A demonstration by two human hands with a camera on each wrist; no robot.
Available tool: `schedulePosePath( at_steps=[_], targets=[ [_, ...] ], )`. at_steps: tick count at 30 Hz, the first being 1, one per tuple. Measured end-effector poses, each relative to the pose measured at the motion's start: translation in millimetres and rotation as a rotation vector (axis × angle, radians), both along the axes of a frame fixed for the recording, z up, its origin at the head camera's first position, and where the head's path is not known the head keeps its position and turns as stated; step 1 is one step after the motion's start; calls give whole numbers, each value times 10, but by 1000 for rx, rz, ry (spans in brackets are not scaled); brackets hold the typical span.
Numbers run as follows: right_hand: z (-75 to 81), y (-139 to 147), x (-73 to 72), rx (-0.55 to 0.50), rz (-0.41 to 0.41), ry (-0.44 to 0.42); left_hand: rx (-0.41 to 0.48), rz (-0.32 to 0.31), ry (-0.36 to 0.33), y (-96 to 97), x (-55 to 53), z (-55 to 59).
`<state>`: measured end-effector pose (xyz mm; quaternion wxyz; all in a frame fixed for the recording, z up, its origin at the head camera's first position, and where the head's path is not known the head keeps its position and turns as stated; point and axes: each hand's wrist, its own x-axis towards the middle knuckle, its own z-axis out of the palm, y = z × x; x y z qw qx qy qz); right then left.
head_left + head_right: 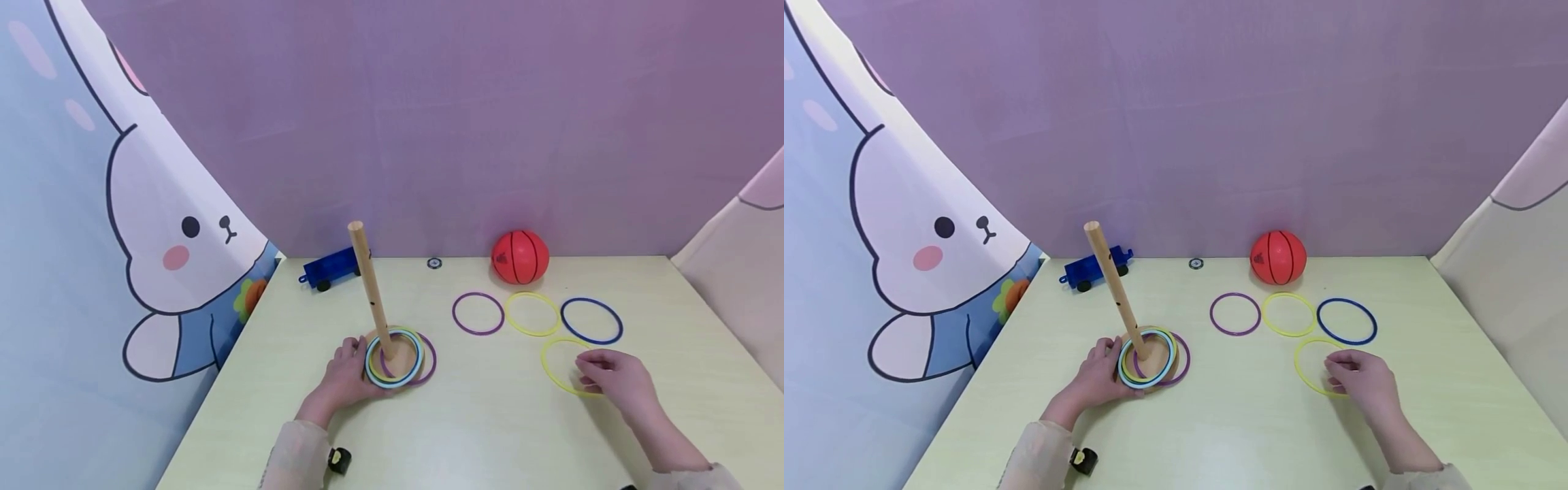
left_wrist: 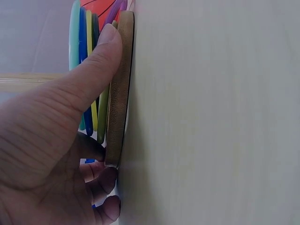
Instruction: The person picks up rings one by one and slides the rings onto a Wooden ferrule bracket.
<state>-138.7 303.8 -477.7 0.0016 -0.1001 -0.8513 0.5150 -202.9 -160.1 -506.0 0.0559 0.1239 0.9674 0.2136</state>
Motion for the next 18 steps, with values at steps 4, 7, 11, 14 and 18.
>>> schedulePosePath(
  at_steps=[4,7,11,14,18],
  targets=[
    [-32,169,11,65,-33,-19,-7,3,-9,2,-8,-3],
    [-51,269,0,80,-54,-34,-7,0,-6,-5,-8,-3],
    [-75,366,-22,94,-79,-56,0,3,-10,-9,-12,-8],
    [-89,414,-33,119,-92,-66,4,7,-14,-8,-15,-14],
    [-98,465,-51,135,-114,-87,4,0,-6,-5,-21,-24]
  ],
)
